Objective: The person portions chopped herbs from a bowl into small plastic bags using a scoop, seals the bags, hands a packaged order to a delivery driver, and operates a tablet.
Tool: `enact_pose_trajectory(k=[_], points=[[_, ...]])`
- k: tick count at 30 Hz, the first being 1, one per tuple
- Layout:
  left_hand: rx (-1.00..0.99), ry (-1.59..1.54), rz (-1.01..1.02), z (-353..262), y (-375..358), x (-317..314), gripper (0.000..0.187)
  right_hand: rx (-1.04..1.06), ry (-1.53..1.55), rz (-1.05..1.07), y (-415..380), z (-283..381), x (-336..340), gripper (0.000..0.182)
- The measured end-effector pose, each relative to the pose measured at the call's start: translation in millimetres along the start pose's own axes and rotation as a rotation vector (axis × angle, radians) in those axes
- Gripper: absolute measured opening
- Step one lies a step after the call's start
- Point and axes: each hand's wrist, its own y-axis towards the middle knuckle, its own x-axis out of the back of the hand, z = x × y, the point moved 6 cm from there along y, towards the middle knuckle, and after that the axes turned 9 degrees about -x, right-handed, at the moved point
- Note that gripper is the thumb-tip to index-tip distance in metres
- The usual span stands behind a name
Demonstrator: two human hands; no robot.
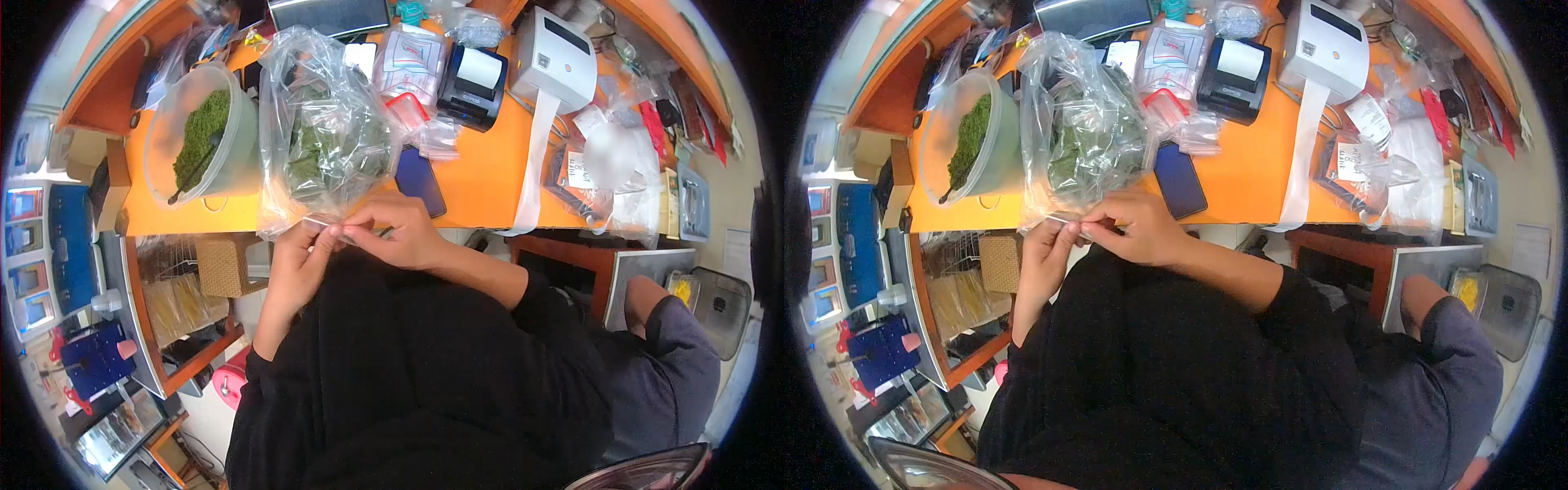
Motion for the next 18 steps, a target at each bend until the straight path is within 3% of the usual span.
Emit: enact_pose_trajectory(k=[3,8,11,13,16,18], points=[[0.116,0.037,-0.089,-7,-11,6,0.022,0.091,-0.04,0.057,2,7,-6,0.009],[0.009,0.028,-0.212,-4,-33,3,0.018,0.234,-0.03,0.076,3,27,-8,0.017],[-0.021,0.162,-0.149,-17,-38,1,0.018,-0.121,0.106,0.36,-1,16,-27,0.02],[-0.072,0.259,-0.088,-20,-40,5,0.02,-0.092,0.083,0.366,1,16,-33,0.021],[0.037,0.051,-0.331,-3,-50,14,0.026,0.026,0.01,0.346,8,17,-43,0.019],[-0.015,0.099,-0.302,-7,-50,21,0.029,0.076,-0.023,0.313,14,22,-49,0.017]])
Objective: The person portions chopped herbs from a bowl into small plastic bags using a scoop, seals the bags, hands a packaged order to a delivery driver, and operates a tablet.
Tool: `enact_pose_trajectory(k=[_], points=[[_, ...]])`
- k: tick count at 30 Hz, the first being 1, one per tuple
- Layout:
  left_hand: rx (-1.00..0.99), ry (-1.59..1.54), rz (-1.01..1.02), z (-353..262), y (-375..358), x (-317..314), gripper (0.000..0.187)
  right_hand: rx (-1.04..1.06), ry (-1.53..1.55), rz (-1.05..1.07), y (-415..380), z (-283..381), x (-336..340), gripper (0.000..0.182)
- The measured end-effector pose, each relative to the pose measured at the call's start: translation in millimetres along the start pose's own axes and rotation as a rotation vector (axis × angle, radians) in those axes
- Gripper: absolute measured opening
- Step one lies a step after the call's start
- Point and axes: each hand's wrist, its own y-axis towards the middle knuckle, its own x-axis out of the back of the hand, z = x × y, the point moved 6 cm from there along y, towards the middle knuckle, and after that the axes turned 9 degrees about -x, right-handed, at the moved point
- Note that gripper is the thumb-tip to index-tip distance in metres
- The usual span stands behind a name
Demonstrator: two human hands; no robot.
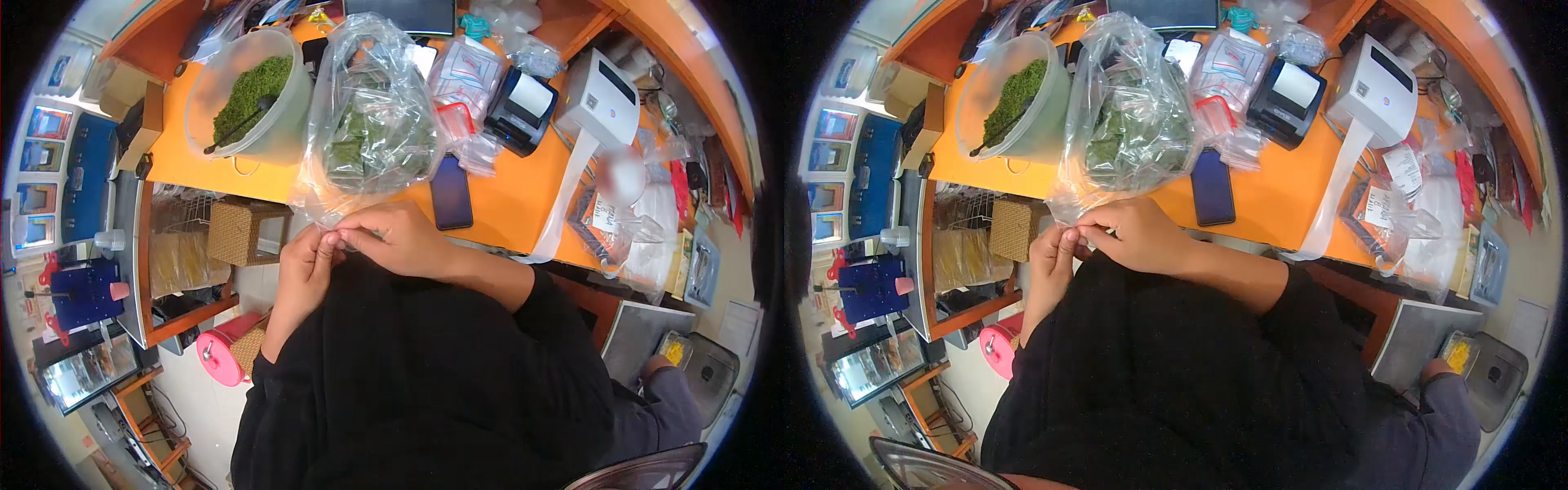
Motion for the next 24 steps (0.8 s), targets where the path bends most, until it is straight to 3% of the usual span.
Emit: enact_pose_trajectory(k=[4,7,8,11,12,14,17,18,20,22,24], points=[[-0.17,0.226,0.023,-8,14,22,0.032,0.024,-0.099,-0.15,18,15,-11,0.011],[-0.206,0.345,0.094,6,15,41,0.033,-0.017,-0.203,-0.22,38,17,-23,0.01],[-0.14,0.247,0.061,12,19,53,0.033,-0.038,-0.232,-0.226,47,17,-26,0.011],[0.032,0.042,0.074,19,34,100,0.034,0.308,-0.371,-0.193,65,49,-50,0.011],[0.067,0.025,0.136,18,42,119,0.035,0.384,-0.571,-0.029,72,60,-64,0.011],[0.146,0.092,0.306,21,56,152,0.028,0.389,-0.561,0.08,90,68,-83,0.012],[0.001,0.058,0.37,16,83,182,0.017,0.422,-0.534,0.14,120,81,-105,0.011],[-0.129,-0.189,0.464,22,84,187,0.052,0.433,-0.519,0.145,128,87,-111,0.011],[-0.265,-0.255,0.631,22,80,192,0.072,0.405,-0.527,0.247,147,96,-122,0.01],[-0.12,-0.458,0.77,33,81,206,0.093,0.377,-0.452,0.279,168,101,-134,0.011],[0.061,-0.469,0.652,71,74,239,0.092,0.349,-0.296,0.233,190,102,-142,0.012]])
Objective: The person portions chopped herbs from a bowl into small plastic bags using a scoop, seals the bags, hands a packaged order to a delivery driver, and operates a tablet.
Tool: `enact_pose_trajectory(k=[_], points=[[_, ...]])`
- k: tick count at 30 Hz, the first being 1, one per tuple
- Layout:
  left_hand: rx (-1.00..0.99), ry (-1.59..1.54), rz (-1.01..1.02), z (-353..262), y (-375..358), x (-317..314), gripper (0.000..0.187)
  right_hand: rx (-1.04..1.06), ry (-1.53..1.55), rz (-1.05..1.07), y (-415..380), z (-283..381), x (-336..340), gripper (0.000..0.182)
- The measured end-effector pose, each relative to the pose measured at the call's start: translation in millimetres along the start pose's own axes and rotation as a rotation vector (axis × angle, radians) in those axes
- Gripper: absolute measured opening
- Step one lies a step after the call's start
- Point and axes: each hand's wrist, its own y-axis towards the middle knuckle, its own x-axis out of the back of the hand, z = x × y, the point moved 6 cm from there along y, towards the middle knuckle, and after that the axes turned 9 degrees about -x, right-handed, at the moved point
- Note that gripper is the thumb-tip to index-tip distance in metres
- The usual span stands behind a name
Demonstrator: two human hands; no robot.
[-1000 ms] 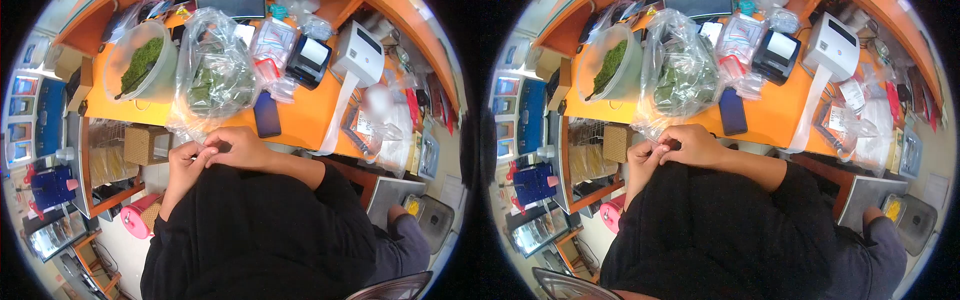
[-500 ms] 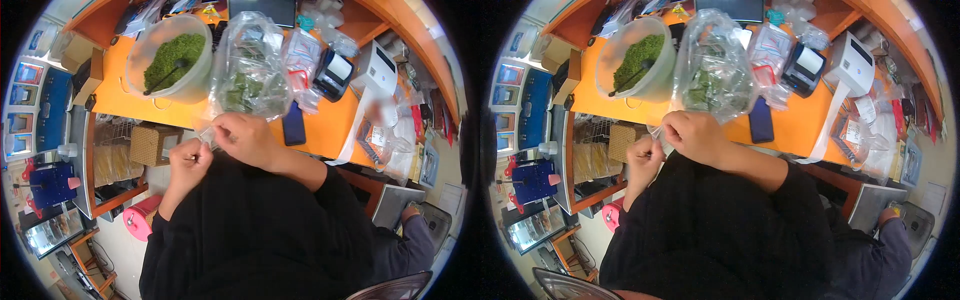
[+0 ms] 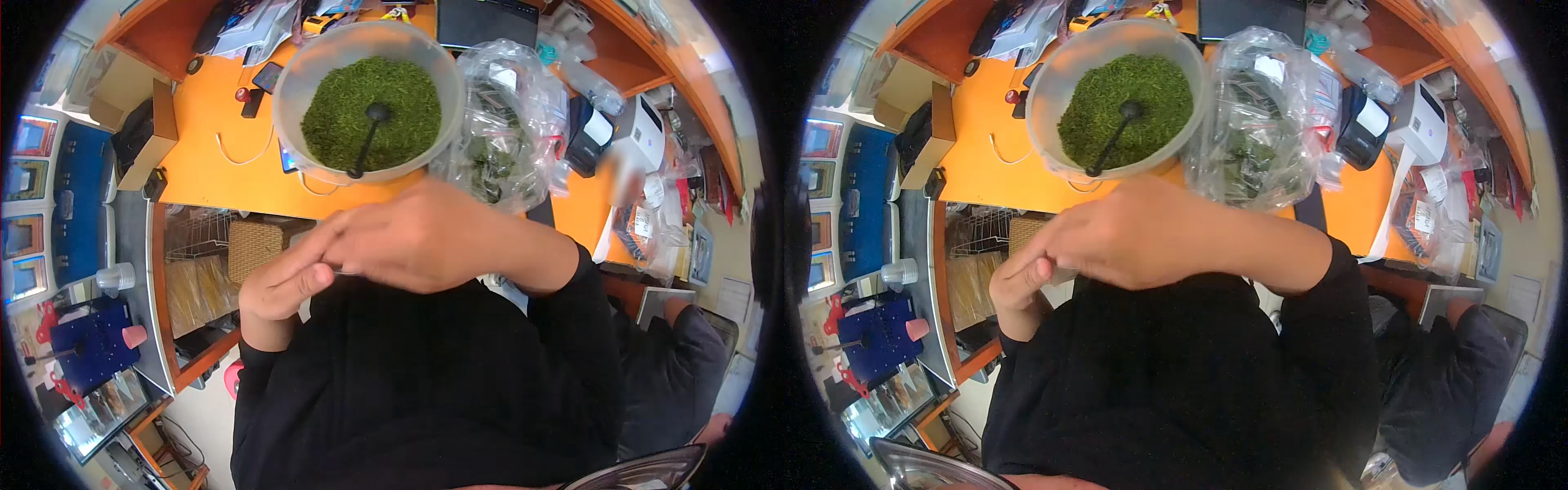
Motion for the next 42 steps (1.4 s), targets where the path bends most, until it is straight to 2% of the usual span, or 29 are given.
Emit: enact_pose_trajectory(k=[1,3,6,9,12,15,16,18,22,23,28,31,36,39,42], points=[[0.07,-0.031,-0.074,8,-11,14,0.092,-0.092,-0.066,-0.065,12,-9,5,0.012],[-0.136,-0.233,-0.029,-4,1,26,0.091,-0.277,-0.2,-0.198,32,-38,26,0.013],[-0.397,-0.356,-0.079,-22,18,49,0.089,-0.188,-0.667,-0.073,33,-105,12,0.015],[-0.425,-0.259,-0.269,-28,12,87,0.085,-0.487,-0.567,0.265,40,-140,-11,0.015],[-0.555,-0.117,-0.395,-36,16,103,0.084,-0.539,-0.516,-0.058,53,-139,1,0.015],[-0.594,0.001,-0.537,-40,20,118,0.091,-0.474,-0.36,-0.327,63,-137,11,0.016],[-0.592,-0.039,-0.587,-40,20,122,0.097,-0.529,-0.337,-0.302,65,-140,7,0.016],[-0.649,0.021,-0.608,-42,23,126,0.093,-0.632,-0.291,-0.252,70,-145,-1,0.015],[-0.789,0.018,-0.627,-50,27,136,0.083,-0.591,-0.072,-0.172,71,-149,-16,0.016],[-0.81,0.044,-0.634,-51,27,139,0.08,-0.637,0.014,-0.191,68,-149,-14,0.016],[-0.875,0.124,-0.649,-53,41,147,0.067,-0.822,0.319,-0.367,44,-163,-1,0.016],[-0.819,0.289,-0.661,-56,58,147,0.065,-0.932,0.491,-0.532,25,-170,12,0.017],[-0.762,0.331,-0.669,-57,90,134,0.077,-0.954,0.585,-0.754,-2,-153,43,0.02],[-0.741,0.437,-0.657,-52,104,128,0.078,-0.889,0.588,-0.878,-18,-154,53,0.018],[-0.688,0.429,-0.64,-46,114,119,0.08,-0.831,0.435,-0.842,-20,-153,53,0.017]])
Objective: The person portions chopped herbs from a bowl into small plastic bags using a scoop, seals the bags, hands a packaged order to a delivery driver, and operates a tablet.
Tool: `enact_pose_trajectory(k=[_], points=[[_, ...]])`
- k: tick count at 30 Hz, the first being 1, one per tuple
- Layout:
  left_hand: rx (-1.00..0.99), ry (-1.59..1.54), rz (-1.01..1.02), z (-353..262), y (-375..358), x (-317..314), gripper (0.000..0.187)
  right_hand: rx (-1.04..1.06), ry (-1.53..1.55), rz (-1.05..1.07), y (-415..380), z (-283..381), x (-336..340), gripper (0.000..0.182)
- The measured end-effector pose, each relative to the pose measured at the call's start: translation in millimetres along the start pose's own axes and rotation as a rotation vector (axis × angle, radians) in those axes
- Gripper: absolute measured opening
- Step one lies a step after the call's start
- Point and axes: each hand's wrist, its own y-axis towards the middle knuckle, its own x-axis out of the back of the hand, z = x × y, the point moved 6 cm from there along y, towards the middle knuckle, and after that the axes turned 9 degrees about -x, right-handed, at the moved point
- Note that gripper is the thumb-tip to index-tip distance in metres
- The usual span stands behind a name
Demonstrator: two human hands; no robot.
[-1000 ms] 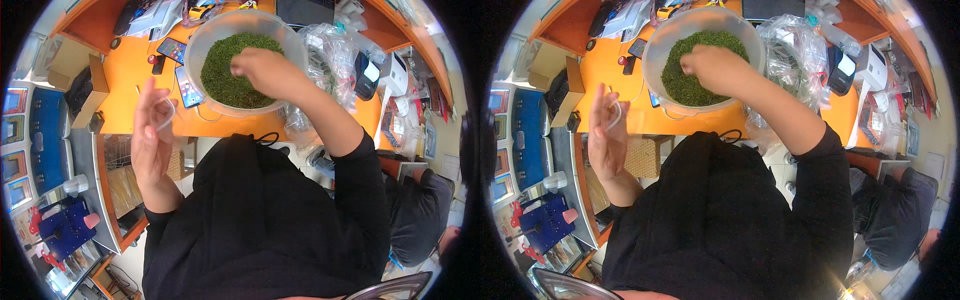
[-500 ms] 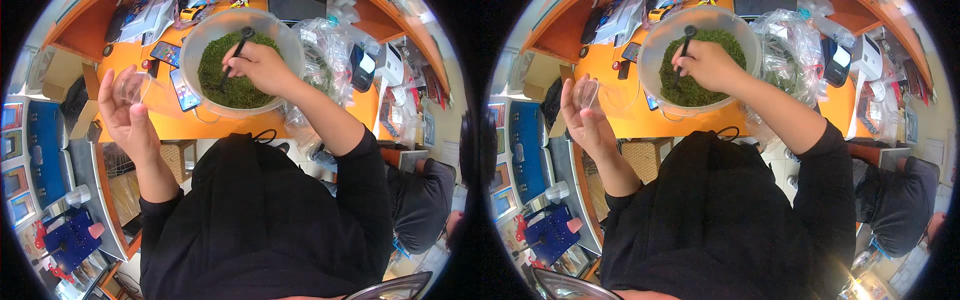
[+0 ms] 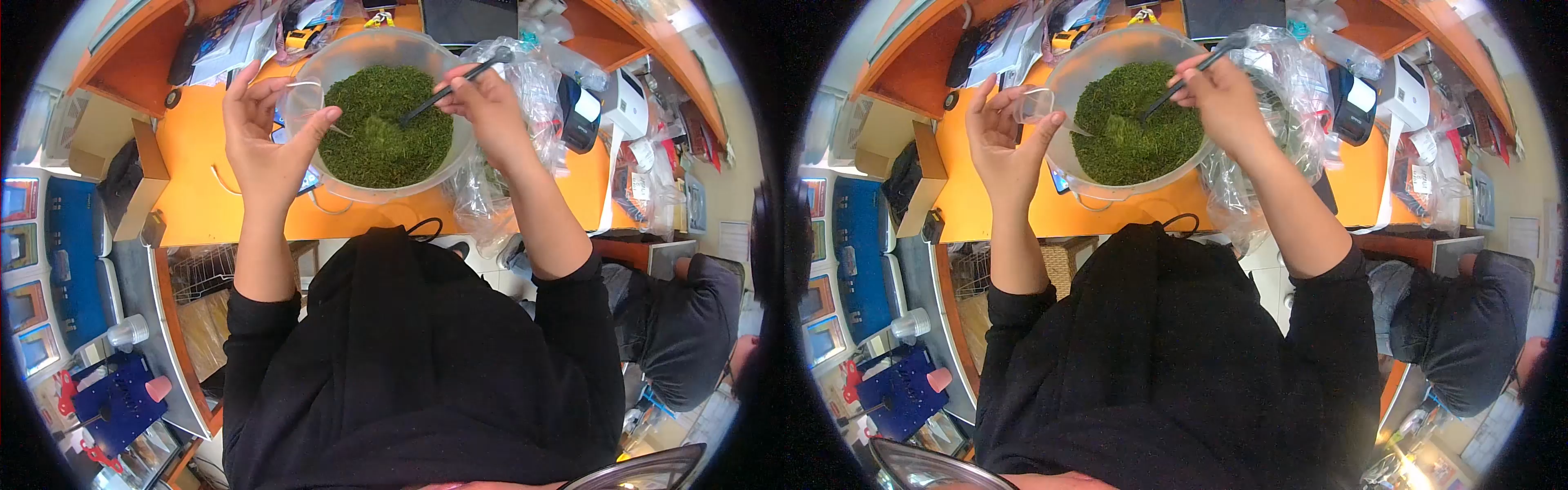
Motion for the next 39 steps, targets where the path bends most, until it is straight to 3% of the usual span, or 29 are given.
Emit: enact_pose_trajectory(k=[3,4,7,11,19,22,25,30,32,36,39], points=[[-0.018,0.032,0.037,1,-2,-8,0.082,0.11,-0.357,0.232,-9,-9,-33,0.015],[-0.041,0.042,0.048,0,-2,-10,0.082,0.234,-0.551,0.229,-15,-7,-44,0.014],[-0.053,0.093,0.058,-4,-2,-10,0.083,0.217,-0.573,0.324,-30,11,-59,0.012],[-0.022,0.146,0.046,-4,-2,-5,0.084,-0.027,-0.335,0.331,-20,1,-47,0.012],[0.081,0.091,0.054,10,-2,-5,0.084,-0.165,-0.056,0.087,-9,-8,-17,0.017],[-0.006,0.206,0.089,11,-2,-8,0.086,-0.166,0.061,-0.014,-8,-7,-2,0.016],[-0.016,0.32,0.145,8,-3,-15,0.091,-0.082,0.234,-0.123,-13,-4,10,0.014],[0.007,0.395,0.242,-1,-10,-37,0.098,0.228,0.407,-0.167,-25,14,14,0.013],[-0.042,0.403,0.279,-5,-10,-44,0.097,0.312,0.389,-0.171,-31,21,7,0.012],[0.089,0.411,0.304,-10,-10,-52,0.098,0.47,0.238,-0.196,-44,27,-6,0.011],[0.106,0.402,0.32,-7,-11,-54,0.099,0.744,0.045,-0.153,-56,26,-18,0.011]])
